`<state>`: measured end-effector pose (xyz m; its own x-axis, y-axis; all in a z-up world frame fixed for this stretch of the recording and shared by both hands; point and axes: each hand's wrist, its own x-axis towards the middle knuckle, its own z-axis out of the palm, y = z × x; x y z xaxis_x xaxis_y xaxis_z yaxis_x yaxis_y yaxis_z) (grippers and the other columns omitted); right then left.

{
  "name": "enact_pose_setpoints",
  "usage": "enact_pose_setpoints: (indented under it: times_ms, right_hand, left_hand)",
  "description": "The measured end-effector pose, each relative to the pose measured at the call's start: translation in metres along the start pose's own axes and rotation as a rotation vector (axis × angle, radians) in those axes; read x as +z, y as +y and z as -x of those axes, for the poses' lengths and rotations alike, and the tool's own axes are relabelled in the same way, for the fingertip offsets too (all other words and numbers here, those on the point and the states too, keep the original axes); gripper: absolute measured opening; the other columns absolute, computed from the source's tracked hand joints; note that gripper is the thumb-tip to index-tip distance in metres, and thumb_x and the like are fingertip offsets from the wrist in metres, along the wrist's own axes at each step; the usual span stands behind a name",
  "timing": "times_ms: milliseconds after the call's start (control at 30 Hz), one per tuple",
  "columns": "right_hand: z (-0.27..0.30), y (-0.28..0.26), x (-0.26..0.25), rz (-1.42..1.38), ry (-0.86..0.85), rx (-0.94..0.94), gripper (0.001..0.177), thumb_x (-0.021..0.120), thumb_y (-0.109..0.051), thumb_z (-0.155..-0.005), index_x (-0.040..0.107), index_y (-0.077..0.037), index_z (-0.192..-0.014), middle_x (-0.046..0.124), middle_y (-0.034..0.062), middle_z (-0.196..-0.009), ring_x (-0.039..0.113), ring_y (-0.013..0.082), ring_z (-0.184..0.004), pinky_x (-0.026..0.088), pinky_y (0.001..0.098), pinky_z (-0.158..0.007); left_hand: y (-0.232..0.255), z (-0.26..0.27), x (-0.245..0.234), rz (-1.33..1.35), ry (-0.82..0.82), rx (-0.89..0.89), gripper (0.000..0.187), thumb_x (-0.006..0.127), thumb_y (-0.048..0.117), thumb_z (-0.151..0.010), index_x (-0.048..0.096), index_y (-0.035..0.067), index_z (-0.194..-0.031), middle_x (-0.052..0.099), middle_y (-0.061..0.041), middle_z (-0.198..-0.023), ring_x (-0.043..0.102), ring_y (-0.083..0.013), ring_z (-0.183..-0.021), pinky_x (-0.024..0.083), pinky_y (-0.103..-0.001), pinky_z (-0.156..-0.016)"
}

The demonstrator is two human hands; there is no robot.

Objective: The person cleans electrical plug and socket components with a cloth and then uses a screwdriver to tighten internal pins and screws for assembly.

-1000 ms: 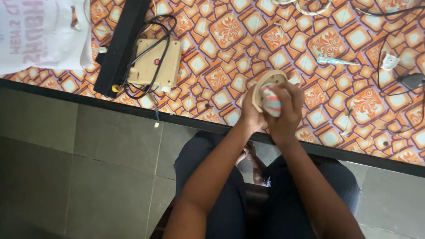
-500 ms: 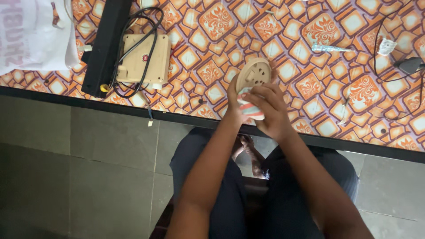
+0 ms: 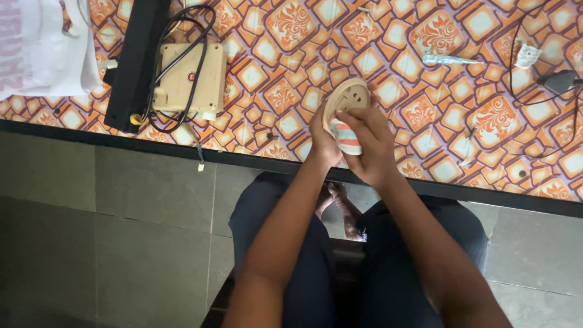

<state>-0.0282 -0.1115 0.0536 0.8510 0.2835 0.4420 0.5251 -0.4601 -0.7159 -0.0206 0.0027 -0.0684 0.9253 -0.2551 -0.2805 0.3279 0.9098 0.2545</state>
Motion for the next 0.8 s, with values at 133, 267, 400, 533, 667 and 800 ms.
enact_pose_setpoints:
  times_ms: [133,267,400,533,667,800]
  right_hand:
    - [0.005,0.011,-0.004,-0.214,0.165,0.190,0.039,0.072,-0.001,-0.085,0.061,0.000,-0.123,0.063,0.0126,-0.118,0.066,0.0318,-0.109,0.053,0.0379,-0.097]
    - [0.001,0.023,-0.018,-0.245,0.383,0.345,0.034,0.080,0.006,-0.097,0.061,-0.004,-0.123,0.064,0.0087,-0.119,0.064,0.0235,-0.102,0.054,0.0297,-0.094]
    - [-0.003,0.018,-0.032,0.087,0.089,0.081,0.042,0.087,0.002,-0.085,0.070,-0.004,-0.123,0.066,0.0123,-0.122,0.070,0.0302,-0.117,0.057,0.0369,-0.097]
    - [-0.009,0.017,-0.029,0.034,-0.044,0.047,0.044,0.089,-0.002,-0.076,0.074,-0.005,-0.118,0.069,0.0114,-0.119,0.069,0.0303,-0.107,0.056,0.0383,-0.091]
    - [-0.009,0.024,-0.035,-0.067,-0.177,0.074,0.044,0.087,-0.005,-0.070,0.076,-0.004,-0.112,0.071,0.0116,-0.112,0.071,0.0290,-0.101,0.057,0.0376,-0.086]
    - [-0.004,0.034,-0.045,-0.060,0.007,0.212,0.040,0.089,-0.006,-0.079,0.074,-0.004,-0.116,0.071,0.0116,-0.114,0.072,0.0262,-0.104,0.058,0.0355,-0.087]
  left_hand:
    - [0.009,0.004,0.030,-0.013,-0.192,-0.009,0.063,0.033,0.043,-0.113,0.052,-0.005,-0.149,0.060,-0.022,-0.145,0.059,-0.0331,-0.134,0.046,-0.046,-0.118]
    - [0.010,-0.001,0.037,0.077,-0.068,-0.044,0.063,0.032,0.040,-0.113,0.048,-0.006,-0.152,0.056,-0.020,-0.151,0.053,-0.0311,-0.142,0.041,-0.045,-0.123]
    - [0.013,0.002,0.041,0.021,-0.196,-0.024,0.066,0.032,0.043,-0.112,0.049,-0.007,-0.151,0.056,-0.023,-0.151,0.054,-0.0321,-0.142,0.041,-0.045,-0.123]
    - [0.021,0.004,0.032,-0.026,-0.142,-0.021,0.066,0.032,0.043,-0.113,0.048,-0.008,-0.151,0.055,-0.024,-0.150,0.053,-0.0339,-0.141,0.041,-0.047,-0.122]
    - [0.023,0.002,0.028,0.063,-0.148,0.016,0.064,0.032,0.041,-0.114,0.048,-0.009,-0.152,0.056,-0.024,-0.149,0.054,-0.0348,-0.139,0.042,-0.048,-0.121]
    - [0.017,0.000,0.045,0.042,-0.220,0.005,0.066,0.031,0.043,-0.113,0.049,-0.008,-0.151,0.057,-0.023,-0.150,0.055,-0.0332,-0.141,0.043,-0.046,-0.123]
